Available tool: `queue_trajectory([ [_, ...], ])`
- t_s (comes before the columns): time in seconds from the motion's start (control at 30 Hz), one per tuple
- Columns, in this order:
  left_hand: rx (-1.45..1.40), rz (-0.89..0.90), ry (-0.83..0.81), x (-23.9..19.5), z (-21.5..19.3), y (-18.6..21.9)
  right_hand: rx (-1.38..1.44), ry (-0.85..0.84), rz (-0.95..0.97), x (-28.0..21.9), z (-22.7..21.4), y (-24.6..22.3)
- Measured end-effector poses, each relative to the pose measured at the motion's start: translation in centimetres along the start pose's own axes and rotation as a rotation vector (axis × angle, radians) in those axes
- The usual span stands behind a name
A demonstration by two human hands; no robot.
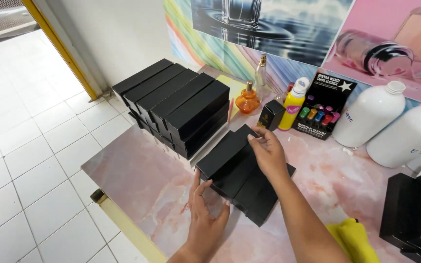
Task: Cleaning black perfume boxes with a yellow cloth and stacking them on a table.
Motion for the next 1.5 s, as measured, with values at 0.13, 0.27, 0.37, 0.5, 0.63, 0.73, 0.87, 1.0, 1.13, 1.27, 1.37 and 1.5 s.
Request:
queue_trajectory([
  [0.13,-0.065,0.042,-0.017,0.0,1.0,-1.0,-0.035,0.009,-0.123,1.3,0.1,1.4],
  [0.27,-0.145,-0.196,-0.037,0.7,0.8,-1.6,-0.075,-0.064,-0.132,0.4,0.6,0.4],
  [0.37,-0.192,-0.234,-0.057,1.1,0.7,-2.2,-0.062,-0.091,-0.144,0.5,0.9,0.7],
  [0.5,-0.173,-0.095,-0.019,1.2,0.6,-3.3,-0.113,-0.120,-0.199,0.3,1.7,0.9],
  [0.63,-0.269,-0.041,0.018,1.2,0.9,-3.8,-0.255,-0.099,-0.161,-0.4,2.2,0.8],
  [0.73,-0.346,-0.090,0.064,1.1,0.8,-4.3,-0.302,-0.117,-0.124,-0.4,2.6,1.3],
  [0.87,-0.371,-0.038,0.021,1.3,1.2,-4.0,-0.323,-0.130,-0.160,-0.1,2.8,1.6],
  [1.0,-0.248,-0.031,0.016,1.2,1.3,-4.2,-0.375,-0.156,-0.179,0.1,3.1,1.9],
  [1.13,-0.231,0.019,0.003,0.8,1.5,-4.2,-0.402,-0.149,-0.201,0.4,3.3,2.3],
  [1.27,-0.220,-0.022,-0.016,0.6,1.6,-4.2,-0.461,-0.168,-0.187,0.5,3.5,2.4],
  [1.37,-0.224,-0.013,-0.012,0.5,1.5,-4.0,-0.489,-0.182,-0.206,0.5,3.7,2.4],
  [1.5,-0.219,0.002,-0.008,0.5,1.5,-4.3,-0.525,-0.193,-0.238,0.6,4.0,2.6],
])
Point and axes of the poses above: each hand's wrist, its own x-axis towards the middle knuckle, its own z-axis out of the palm, y = z × x, the point moved 7 cm from there along x, towards the middle knuckle, and after that the axes turned 6 degrees about z, right-handed, at the moved point
